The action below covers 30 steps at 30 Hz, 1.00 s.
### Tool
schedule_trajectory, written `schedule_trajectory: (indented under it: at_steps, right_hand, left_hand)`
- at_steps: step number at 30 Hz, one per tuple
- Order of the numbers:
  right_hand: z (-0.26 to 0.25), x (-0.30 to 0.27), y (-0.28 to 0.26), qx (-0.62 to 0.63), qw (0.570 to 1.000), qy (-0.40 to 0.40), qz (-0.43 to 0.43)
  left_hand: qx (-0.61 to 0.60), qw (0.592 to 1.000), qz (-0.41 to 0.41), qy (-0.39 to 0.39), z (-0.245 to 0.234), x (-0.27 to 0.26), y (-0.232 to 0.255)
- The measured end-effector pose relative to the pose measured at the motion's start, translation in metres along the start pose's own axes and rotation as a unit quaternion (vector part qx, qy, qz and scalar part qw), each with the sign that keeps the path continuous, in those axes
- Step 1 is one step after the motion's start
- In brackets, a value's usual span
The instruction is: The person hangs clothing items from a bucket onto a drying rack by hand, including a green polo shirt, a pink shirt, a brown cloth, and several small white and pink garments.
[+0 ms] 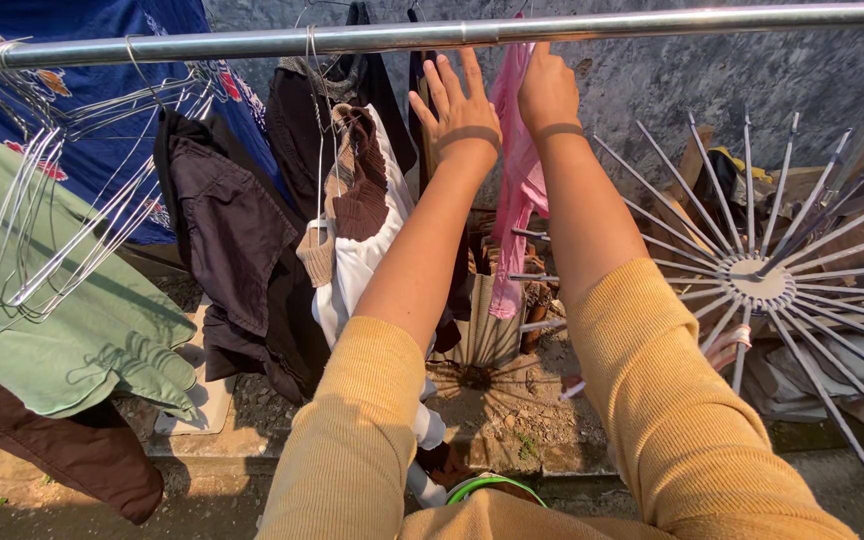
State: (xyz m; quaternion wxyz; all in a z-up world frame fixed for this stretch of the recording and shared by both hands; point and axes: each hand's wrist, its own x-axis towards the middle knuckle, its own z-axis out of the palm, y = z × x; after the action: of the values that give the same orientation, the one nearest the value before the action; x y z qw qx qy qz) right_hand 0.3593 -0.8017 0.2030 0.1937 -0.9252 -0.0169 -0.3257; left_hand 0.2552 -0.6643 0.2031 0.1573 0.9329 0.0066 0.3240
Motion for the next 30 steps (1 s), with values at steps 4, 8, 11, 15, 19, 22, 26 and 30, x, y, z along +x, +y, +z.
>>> schedule_trajectory:
  at_steps: [4, 8, 11, 15, 19, 22, 26, 30]
  right_hand:
    - [-0.001, -0.026, -0.004, -0.048, 0.994, 0.075, -0.07]
    - [-0.007, -0.056, -0.013, -0.068, 0.993, 0.055, -0.074]
    - [-0.011, -0.072, -0.017, -0.058, 0.995, 0.045, -0.064]
    - [-0.01, -0.088, -0.017, -0.066, 0.991, 0.073, -0.087]
    - [-0.011, -0.114, -0.015, -0.051, 0.988, 0.095, -0.108]
    - [-0.017, -0.137, -0.014, -0.046, 0.988, 0.094, -0.114]
    - [-0.026, -0.171, -0.018, -0.055, 0.991, 0.067, -0.102]
    - [-0.033, -0.213, -0.027, -0.052, 0.993, 0.043, -0.101]
  left_hand:
    - [0.001, 1.0, 0.002, -0.018, 0.008, -0.004, -0.002]
    - [-0.007, 1.0, 0.01, -0.013, 0.014, -0.005, -0.004]
    - [0.007, 1.0, 0.023, -0.019, 0.016, -0.008, -0.005]
    - [0.014, 0.999, 0.041, 0.023, 0.017, -0.018, -0.008]
    - [0.024, 0.993, 0.068, 0.093, 0.017, -0.04, -0.018]
    - [0.014, 0.992, 0.07, 0.102, 0.018, -0.059, -0.027]
    - [0.001, 0.986, 0.088, 0.142, 0.017, -0.095, -0.035]
    - [-0.004, 0.992, 0.09, 0.085, 0.012, -0.13, -0.042]
